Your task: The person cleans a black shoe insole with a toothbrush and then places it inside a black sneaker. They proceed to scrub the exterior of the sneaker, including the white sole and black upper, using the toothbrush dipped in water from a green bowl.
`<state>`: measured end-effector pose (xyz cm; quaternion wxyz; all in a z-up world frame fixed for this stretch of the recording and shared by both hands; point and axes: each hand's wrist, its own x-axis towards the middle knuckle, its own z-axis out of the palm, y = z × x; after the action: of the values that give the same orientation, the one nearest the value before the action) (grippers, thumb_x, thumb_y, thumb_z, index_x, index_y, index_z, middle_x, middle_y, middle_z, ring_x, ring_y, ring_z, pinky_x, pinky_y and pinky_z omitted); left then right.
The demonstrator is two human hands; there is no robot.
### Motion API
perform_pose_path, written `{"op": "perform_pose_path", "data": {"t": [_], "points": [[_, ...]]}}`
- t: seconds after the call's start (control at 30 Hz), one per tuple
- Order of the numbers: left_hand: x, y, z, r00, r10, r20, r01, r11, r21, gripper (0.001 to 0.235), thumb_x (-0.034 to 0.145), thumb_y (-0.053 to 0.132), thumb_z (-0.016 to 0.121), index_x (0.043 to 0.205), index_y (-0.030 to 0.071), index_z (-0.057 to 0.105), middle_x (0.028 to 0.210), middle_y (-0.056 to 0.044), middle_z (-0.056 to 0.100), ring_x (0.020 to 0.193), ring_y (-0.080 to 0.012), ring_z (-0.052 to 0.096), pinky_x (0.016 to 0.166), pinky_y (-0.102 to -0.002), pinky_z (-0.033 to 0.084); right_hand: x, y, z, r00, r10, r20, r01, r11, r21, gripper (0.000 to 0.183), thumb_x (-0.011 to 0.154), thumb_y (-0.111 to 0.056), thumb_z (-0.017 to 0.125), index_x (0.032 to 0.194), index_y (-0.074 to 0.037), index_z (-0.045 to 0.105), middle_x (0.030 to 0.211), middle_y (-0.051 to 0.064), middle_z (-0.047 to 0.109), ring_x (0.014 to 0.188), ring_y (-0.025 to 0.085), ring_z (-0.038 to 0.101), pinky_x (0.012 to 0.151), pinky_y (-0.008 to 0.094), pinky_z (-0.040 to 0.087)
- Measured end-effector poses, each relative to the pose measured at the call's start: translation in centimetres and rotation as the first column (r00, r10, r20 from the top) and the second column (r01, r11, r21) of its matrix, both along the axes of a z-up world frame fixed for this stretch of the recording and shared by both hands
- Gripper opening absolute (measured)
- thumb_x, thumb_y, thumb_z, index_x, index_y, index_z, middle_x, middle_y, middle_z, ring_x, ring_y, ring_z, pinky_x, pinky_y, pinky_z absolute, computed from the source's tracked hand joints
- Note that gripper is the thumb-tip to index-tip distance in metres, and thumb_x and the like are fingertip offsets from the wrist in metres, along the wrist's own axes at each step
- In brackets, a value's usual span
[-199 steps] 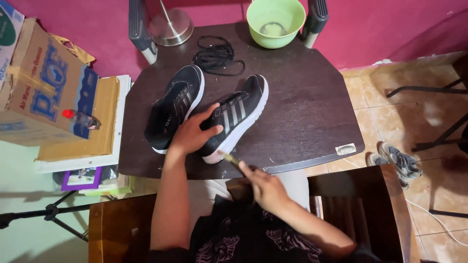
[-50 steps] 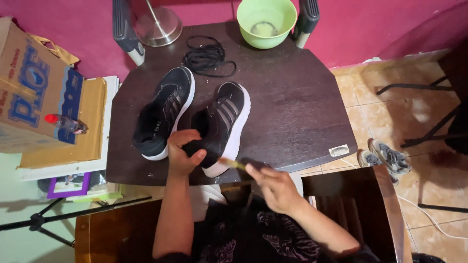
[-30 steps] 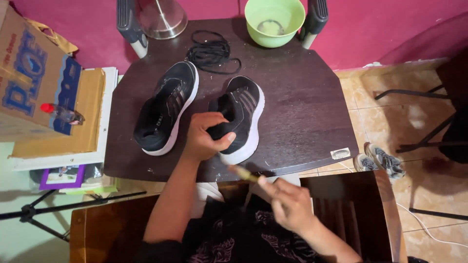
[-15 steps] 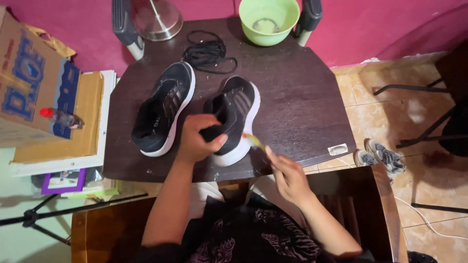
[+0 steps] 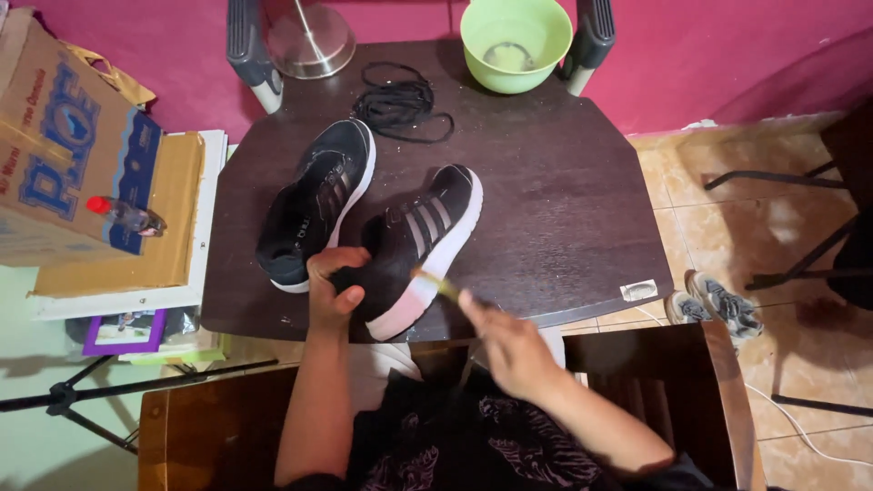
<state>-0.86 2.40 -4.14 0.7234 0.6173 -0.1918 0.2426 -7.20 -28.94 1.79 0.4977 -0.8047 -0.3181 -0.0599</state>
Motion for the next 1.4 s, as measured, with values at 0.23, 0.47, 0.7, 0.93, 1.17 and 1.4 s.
{"op": "perform_pose_path", "data": {"t": [0.23,0.47,0.7,0.93,1.17,1.4], "points": [[0.8,1.1,-1.8,0.996,-0.066,0.059,0.07,0.995,-0.067,0.055,0.068,0.047,0.087,0.082,-0.003,0.07,0.08,-0.016,0.07,0.068,-0.0134,0.062,0.062,-0.026,0.05,2.5,-0.3,1.5,0.988,-0.137,0.074,0.146,0.981,-0.127,0.061,0.091,0.004,0.048,0.15,-0.011,0.053,0.101,0.025,0.075,0.091,0.043,0.073,0.076,0.052,0.059],[0.2,1.0,-1.5,0.988,-0.128,0.083,0.137,0.984,-0.112,0.053,0.067,0.043,0.087,0.08,-0.005,0.067,0.078,-0.019,0.068,0.067,-0.02,0.064,0.062,-0.029,0.052,6.8,-2.0,0.4,0.984,-0.151,0.097,0.168,0.965,-0.2,0.059,0.092,0.0,0.048,0.149,-0.014,0.055,0.114,0.021,0.072,0.1,0.04,0.071,0.084,0.051,0.058],[0.7,2.8,-4.2,0.995,-0.047,0.089,0.056,0.993,-0.103,0.058,0.067,0.051,0.087,0.082,-0.003,0.069,0.083,-0.019,0.07,0.077,-0.0241,0.071,0.071,-0.03,0.056,6.6,-2.7,-2.0,0.989,-0.139,0.054,0.146,0.978,-0.147,0.054,0.088,0.0,0.054,0.137,-0.018,0.069,0.093,0.016,0.079,0.079,0.04,0.075,0.07,0.05,0.06],[0.3,2.3,-3.5,0.99,-0.126,0.066,0.136,0.972,-0.189,0.054,0.066,0.043,0.088,0.078,-0.005,0.066,0.078,-0.019,0.065,0.071,-0.0216,0.066,0.064,-0.028,0.054,2.9,-0.4,2.6,0.998,0.055,-0.025,-0.055,0.998,-0.026,0.022,0.087,-0.004,0.053,0.084,-0.009,0.075,0.085,0.012,0.079,0.07,0.034,0.076,0.064,0.039,0.062],[-0.4,1.0,1.2,0.997,-0.072,0.031,0.075,0.99,-0.117,0.052,0.075,0.049,0.081,0.08,0.0,0.063,0.076,-0.011,0.06,0.069,-0.0198,0.057,0.062,-0.031,0.045,2.3,-0.7,-1.2,0.999,0.042,-0.01,-0.042,0.999,0.022,0.021,0.099,0.002,0.041,0.117,-0.006,0.05,0.104,0.015,0.054,0.084,0.027,0.053,0.063,0.036,0.046],[0.2,0.7,-0.5,0.977,-0.18,0.112,0.198,0.964,-0.179,0.047,0.068,0.033,0.088,0.074,-0.008,0.064,0.069,-0.02,0.062,0.057,-0.0243,0.058,0.052,-0.03,0.048,1.9,1.6,3.4,1.0,0.004,0.014,-0.004,1.0,0.021,0.051,0.095,-0.004,0.044,0.141,-0.009,0.065,0.134,0.018,0.069,0.121,0.033,0.067,0.1,0.042,0.054]]}}
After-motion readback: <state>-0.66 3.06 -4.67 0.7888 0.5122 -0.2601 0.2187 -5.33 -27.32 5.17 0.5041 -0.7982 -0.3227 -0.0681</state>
